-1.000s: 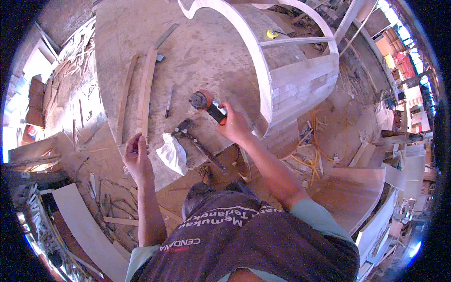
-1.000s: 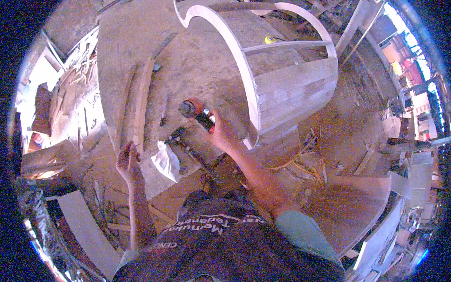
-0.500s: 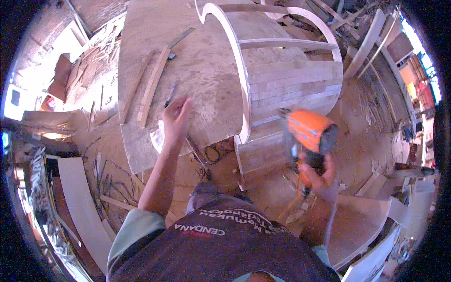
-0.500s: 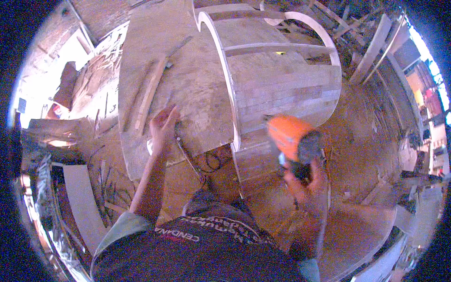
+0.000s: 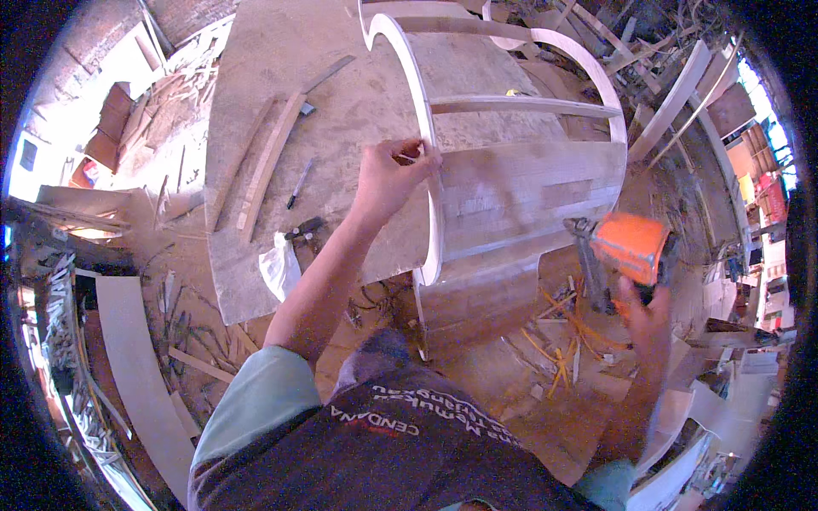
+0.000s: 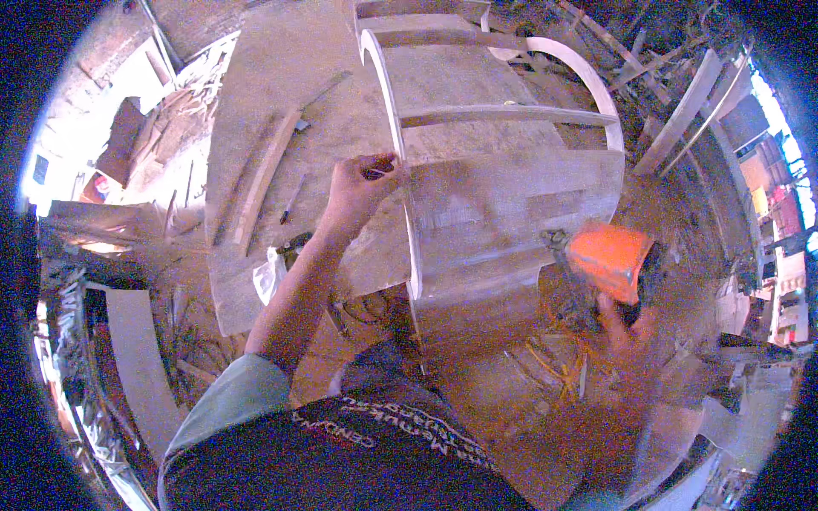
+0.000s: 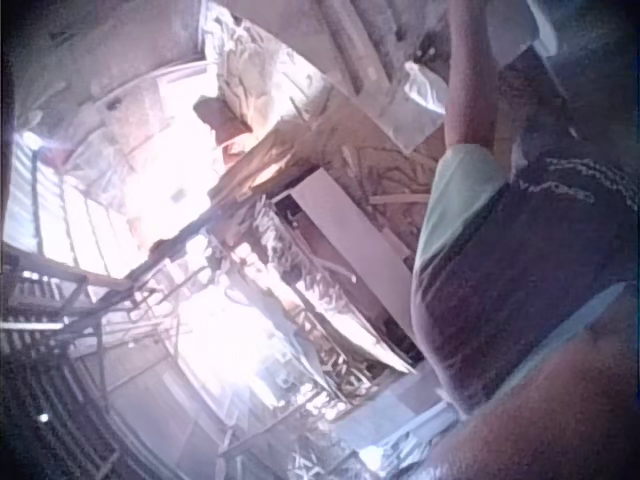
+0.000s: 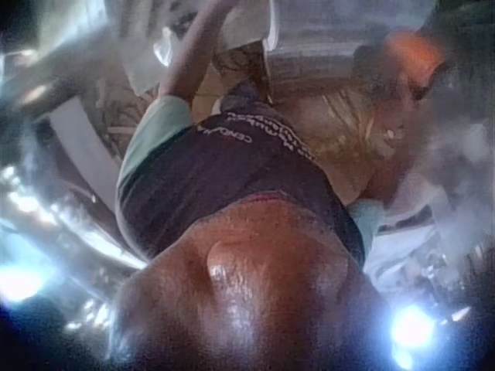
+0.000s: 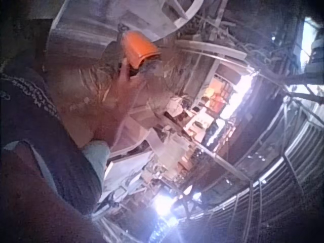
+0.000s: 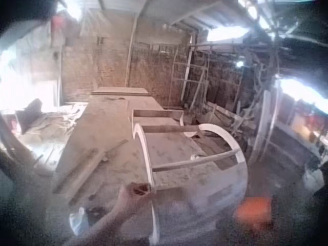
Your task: The person constructs a curved wooden structure by securing thin wooden strips to a frame using a pneumatic nail gun, applying wood filler to gaps, and occasionally using a hammer.
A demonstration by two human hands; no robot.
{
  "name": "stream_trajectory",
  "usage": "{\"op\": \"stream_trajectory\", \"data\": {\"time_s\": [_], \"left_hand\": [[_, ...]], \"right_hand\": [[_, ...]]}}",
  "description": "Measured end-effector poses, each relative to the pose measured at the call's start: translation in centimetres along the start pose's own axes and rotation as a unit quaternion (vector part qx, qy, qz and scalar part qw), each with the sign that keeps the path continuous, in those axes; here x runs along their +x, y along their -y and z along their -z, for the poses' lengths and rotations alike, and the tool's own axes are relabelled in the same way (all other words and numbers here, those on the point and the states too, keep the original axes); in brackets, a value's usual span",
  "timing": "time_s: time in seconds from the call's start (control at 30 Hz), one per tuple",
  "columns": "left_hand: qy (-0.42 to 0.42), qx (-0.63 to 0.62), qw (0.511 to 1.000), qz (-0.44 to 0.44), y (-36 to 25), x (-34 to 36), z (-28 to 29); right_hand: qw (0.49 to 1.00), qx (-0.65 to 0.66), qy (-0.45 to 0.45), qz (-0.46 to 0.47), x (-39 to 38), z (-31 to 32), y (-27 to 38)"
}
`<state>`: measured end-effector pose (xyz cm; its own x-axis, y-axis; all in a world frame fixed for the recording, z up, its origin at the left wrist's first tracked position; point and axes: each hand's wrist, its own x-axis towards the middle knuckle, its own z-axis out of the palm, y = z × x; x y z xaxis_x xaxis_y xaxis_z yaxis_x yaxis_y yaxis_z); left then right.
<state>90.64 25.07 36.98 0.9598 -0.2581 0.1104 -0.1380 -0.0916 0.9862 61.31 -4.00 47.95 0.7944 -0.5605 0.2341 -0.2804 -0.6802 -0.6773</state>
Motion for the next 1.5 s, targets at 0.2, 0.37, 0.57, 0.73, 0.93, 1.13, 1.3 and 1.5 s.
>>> {"op": "stream_trajectory", "data": {"time_s": [0.2, 0.37, 0.57, 0.73, 0.93, 1.13, 1.3, 1.5], "left_hand": [[0.005, -0.005, 1.0, 0.018, 1.3, 0.9, -0.1], [0.01, -0.021, 0.999, 0.035, 1.3, 0.9, -0.4], [-0.003, -0.062, 0.997, 0.041, 1.6, 0.7, -0.6], [0.0, -0.082, 0.996, 0.044, 1.7, 0.6, -0.5], [-0.002, -0.052, 0.998, 0.024, 1.5, 0.7, -0.4], [-0.007, -0.066, 0.998, 0.015, 1.6, 0.8, -0.5], [-0.01, -0.068, 0.998, 0.015, 1.7, 0.8, -0.5], [-0.011, -0.069, 0.998, 0.007, 1.7, 0.9, -0.5]], "right_hand": [[0.983, -0.088, 0.158, -0.032, 11.9, -1.7, 10.3], [0.953, -0.166, 0.218, 0.133, 19.3, -8.5, 16.3], [0.899, -0.271, 0.309, 0.149, 23.0, -13.6, 21.3], [0.883, -0.312, 0.29, 0.195, 23.5, -15.9, 22.8], [0.848, -0.386, 0.337, 0.133, 24.6, -16.9, 23.3], [0.846, -0.386, 0.344, 0.127, 25.0, -16.9, 23.1], [0.849, -0.378, 0.331, 0.166, 25.1, -17.3, 22.8], [0.842, -0.396, 0.335, 0.147, 25.7, -17.2, 21.7]]}}
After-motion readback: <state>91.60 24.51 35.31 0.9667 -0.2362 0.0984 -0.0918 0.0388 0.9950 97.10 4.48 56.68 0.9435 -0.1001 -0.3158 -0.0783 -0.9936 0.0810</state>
